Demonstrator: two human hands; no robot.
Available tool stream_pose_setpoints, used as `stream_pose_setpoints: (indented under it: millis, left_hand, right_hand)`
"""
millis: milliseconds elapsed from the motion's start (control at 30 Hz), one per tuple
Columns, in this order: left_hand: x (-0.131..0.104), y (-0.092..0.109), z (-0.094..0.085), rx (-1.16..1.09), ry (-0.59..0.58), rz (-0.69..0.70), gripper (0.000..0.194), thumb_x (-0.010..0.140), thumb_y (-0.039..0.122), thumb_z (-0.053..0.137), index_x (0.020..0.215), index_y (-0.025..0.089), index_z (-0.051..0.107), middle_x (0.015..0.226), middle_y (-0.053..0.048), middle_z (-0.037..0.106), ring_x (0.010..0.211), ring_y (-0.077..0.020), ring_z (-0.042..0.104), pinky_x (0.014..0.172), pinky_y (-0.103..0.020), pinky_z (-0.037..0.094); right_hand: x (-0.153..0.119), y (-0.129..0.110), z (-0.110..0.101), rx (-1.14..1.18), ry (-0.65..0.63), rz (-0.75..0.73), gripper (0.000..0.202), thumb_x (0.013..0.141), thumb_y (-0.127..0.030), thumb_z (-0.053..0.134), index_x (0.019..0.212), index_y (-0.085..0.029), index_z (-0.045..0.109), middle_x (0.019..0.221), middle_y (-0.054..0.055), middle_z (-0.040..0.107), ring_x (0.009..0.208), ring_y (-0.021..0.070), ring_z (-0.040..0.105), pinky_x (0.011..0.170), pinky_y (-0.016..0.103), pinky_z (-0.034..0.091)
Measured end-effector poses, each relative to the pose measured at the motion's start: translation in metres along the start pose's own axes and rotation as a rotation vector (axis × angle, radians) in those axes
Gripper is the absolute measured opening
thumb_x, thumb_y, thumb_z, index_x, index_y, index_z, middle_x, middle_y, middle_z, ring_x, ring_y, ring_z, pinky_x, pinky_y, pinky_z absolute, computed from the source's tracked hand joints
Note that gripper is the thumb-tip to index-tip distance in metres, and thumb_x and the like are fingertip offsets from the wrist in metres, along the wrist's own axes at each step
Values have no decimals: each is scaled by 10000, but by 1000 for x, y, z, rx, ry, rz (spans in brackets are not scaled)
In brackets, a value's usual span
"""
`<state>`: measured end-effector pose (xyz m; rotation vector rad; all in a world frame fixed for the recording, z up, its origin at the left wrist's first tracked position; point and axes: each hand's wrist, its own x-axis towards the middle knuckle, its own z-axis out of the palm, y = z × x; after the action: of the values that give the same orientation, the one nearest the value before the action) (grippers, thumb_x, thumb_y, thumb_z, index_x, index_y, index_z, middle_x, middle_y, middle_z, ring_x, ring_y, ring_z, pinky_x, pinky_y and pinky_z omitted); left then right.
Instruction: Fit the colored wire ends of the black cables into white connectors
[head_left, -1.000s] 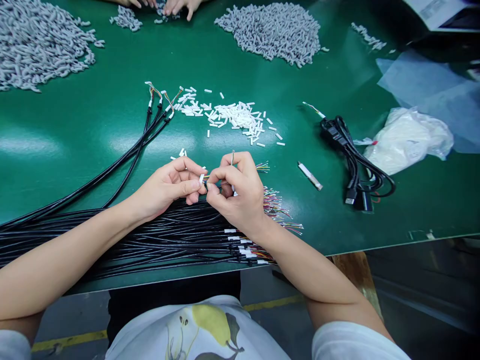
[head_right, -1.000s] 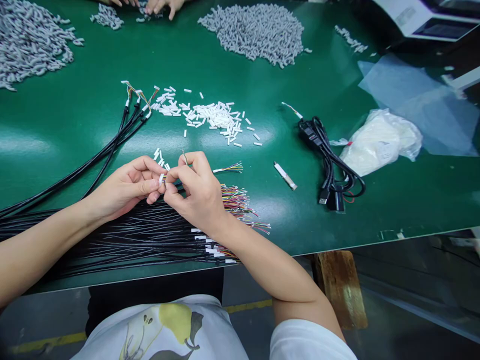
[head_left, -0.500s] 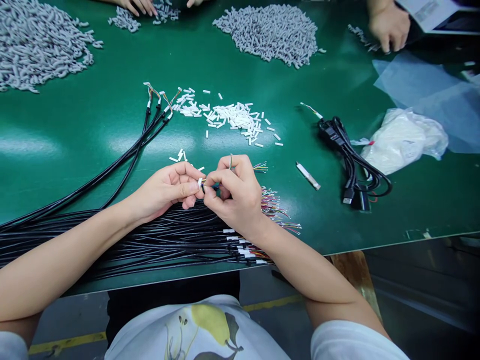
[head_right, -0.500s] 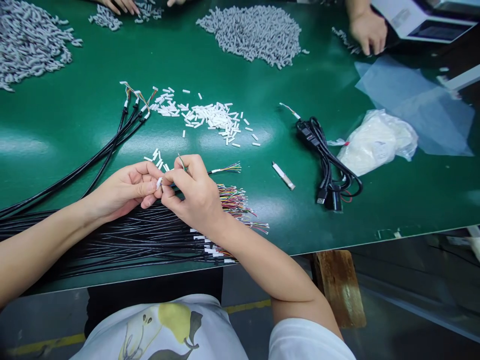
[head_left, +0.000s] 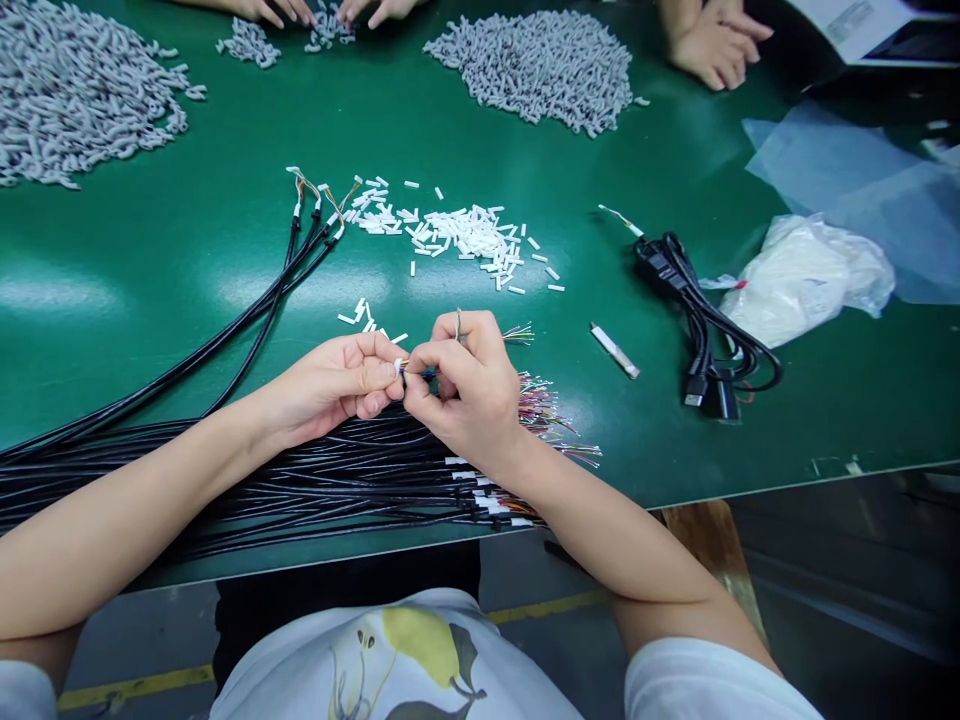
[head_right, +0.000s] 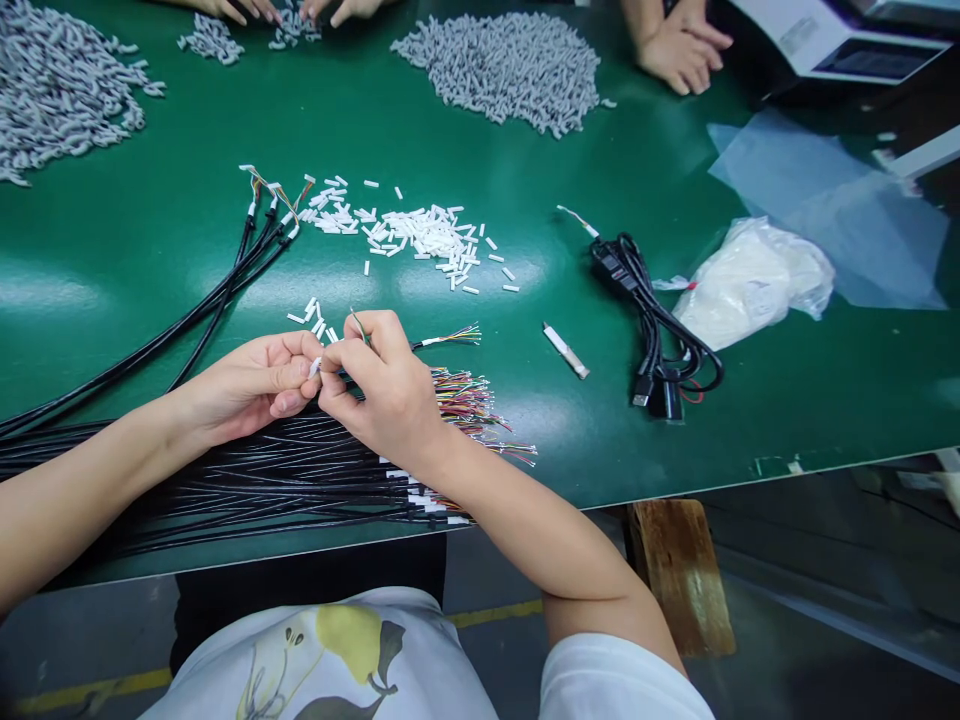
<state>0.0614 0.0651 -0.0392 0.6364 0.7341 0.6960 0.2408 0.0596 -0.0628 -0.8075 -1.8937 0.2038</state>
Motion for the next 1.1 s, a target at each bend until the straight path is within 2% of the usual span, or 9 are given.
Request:
stream_pose_setpoints:
  millis: [233,333,433,533,667,767,867,967,1100]
  left_hand:
    - [1,-1,-3,19,-2,-23,349,632,282,957,785,118,690,622,10,696,450,-23,549,430,-93,437]
    - [1,-1,-4,39,13,2,344,641,273,949,802,120,687,643,0,709,462,-33,559,435,-105,440]
    - [-1,-1,-3,72,78,120,295,700,233,905,858,142,672,680,6,717,507,-41,578,482,-114,454]
    - [-2,0,-3,102,156,246,228,761,184,836,883,164,644,661,35,676,530,-36,547,515,-114,440]
    - [-3,-1,-5,142,160,268,178,802,168,776,890,177,622,663,44,651,551,-40,521,533,-123,423]
    - [-3,-2,-5,175,158,256,179,808,172,765,897,184,611,661,50,642,550,-42,513,535,-129,413]
    - [-2,-4,-3,216,164,246,188,797,174,767,887,184,602,657,51,633,558,-48,508,536,-139,407]
    - [-1,-5,0,260,150,245,201,772,169,775,857,179,594,649,47,624,574,-60,505,527,-152,398]
    - [-2,-5,1,271,184,254,203,764,171,763,863,180,586,631,56,609,558,-58,486,532,-162,387]
  right_hand:
    - [0,-2,-1,-10,-29,-6,154,859,-92,650,849,-213,555,928,31,504,839,132,602,580,228,483]
    - [1,-2,-2,37,-53,44,133,858,-96,651,847,-207,578,953,29,515,756,103,572,603,241,503]
    - [3,1,-6,211,-96,238,101,872,-122,614,901,-219,610,998,20,528,651,66,518,576,241,513]
    - [6,4,-11,506,-78,520,198,886,-136,517,1042,-254,549,1083,23,567,654,69,587,530,221,541]
    - [10,5,-14,712,-65,718,216,897,-162,468,1084,-267,500,1079,8,622,675,77,661,543,217,583]
    - [13,4,-14,746,-98,761,131,951,-296,502,1071,-256,535,1053,-1,632,673,65,656,545,202,580]
    - [15,3,-15,723,-127,807,228,914,-433,629,1029,-247,565,970,-18,616,660,63,644,558,201,589]
    - [17,2,-16,632,-111,798,236,847,-400,736,889,-220,588,943,-24,585,609,50,637,540,201,581]
    - [18,3,-16,588,-77,752,160,895,-348,688,844,-206,634,970,-16,599,603,48,671,558,201,576]
